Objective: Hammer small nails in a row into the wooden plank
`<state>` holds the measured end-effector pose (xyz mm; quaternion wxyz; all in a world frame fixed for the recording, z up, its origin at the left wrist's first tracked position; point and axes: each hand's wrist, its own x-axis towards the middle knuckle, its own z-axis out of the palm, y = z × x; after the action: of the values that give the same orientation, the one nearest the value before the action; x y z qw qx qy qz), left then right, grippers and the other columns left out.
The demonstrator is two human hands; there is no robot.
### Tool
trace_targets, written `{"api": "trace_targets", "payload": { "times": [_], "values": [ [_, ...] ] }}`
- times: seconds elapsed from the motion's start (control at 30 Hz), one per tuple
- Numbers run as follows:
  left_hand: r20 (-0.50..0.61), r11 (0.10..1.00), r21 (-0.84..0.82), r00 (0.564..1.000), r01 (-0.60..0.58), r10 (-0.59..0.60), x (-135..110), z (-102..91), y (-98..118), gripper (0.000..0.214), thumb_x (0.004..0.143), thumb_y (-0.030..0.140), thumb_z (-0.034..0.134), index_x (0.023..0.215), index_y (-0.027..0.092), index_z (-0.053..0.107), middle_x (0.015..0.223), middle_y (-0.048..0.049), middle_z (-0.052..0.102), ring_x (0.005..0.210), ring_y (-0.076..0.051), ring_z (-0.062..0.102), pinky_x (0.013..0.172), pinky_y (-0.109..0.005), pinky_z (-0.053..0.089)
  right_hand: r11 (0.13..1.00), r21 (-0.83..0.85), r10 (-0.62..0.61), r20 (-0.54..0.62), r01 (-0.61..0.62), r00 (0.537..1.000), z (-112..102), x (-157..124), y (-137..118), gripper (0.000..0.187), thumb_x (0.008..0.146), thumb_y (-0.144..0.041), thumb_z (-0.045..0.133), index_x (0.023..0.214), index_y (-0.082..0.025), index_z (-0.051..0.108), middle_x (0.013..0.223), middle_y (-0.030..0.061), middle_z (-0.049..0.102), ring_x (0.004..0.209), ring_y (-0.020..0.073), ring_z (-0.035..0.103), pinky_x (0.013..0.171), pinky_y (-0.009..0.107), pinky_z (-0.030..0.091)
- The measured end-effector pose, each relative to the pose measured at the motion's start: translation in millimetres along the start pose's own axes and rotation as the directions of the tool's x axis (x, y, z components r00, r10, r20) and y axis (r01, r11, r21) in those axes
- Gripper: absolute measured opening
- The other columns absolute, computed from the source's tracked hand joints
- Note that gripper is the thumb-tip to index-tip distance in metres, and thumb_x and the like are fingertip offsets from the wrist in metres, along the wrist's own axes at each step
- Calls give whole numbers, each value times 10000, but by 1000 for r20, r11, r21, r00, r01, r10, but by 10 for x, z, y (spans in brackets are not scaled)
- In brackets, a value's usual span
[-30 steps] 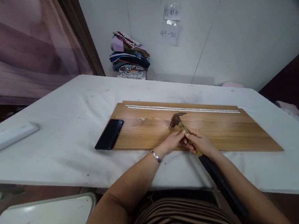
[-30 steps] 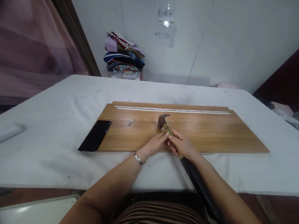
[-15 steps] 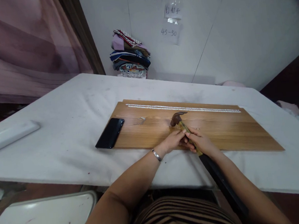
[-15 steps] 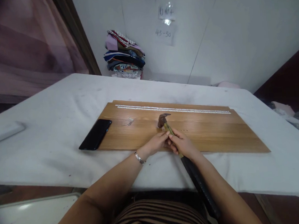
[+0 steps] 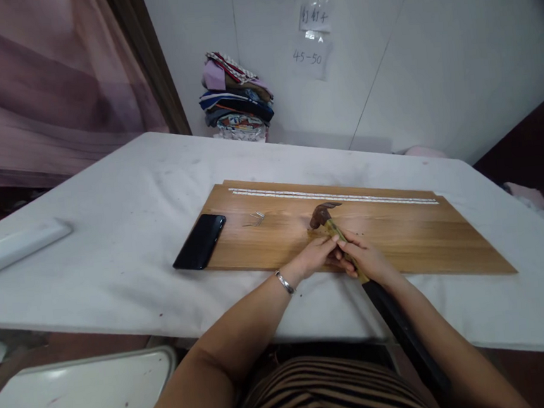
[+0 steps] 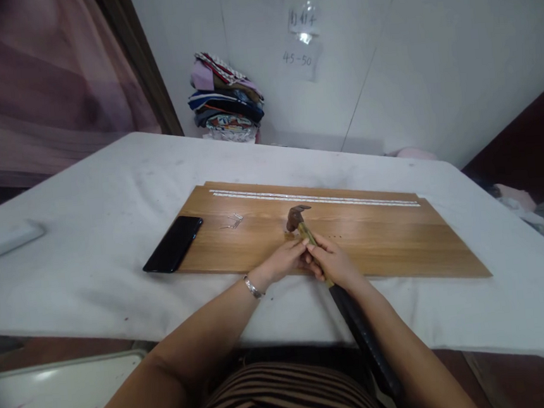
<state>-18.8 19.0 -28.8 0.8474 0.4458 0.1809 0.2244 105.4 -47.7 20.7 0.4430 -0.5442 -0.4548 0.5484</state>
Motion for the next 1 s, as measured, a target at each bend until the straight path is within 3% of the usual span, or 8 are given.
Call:
{"api": "trace_targets", "payload": {
  "times": [0.2,0.77,1.0],
  "values": [
    [3,1000,14,1000,2,-2,-7,3,15,552,694,660,630,805,141,479,656,13,546,622,-153,643,775,-389,518,1000,1,-5,-3,5,1000,-3,9,15,413,791,-481,587,1091,-208,510,657,-67,498,337,37,402,287,168,334],
    [1,1000,-5,1000,-6,6,-3,8,12,526,716,634,631,811,141,476,667,25,529,618,-152,647,763,-390,526,1000,6,-2,-7,2,1000,9,2,-11,333,777,-477,595,959,-206,530,656,-64,506,345,34,399,295,170,329],
    [5,1000,-4,1000,5,-5,-1,10,19,534,711,644,626,796,138,478,662,16,540,613,-156,648,755,-385,526,1000,-10,-4,-20,4,1000,7,5,-18,366,785,-464,591,1043,-210,538,642,-70,502,329,37,395,291,176,327]
  ]
}}
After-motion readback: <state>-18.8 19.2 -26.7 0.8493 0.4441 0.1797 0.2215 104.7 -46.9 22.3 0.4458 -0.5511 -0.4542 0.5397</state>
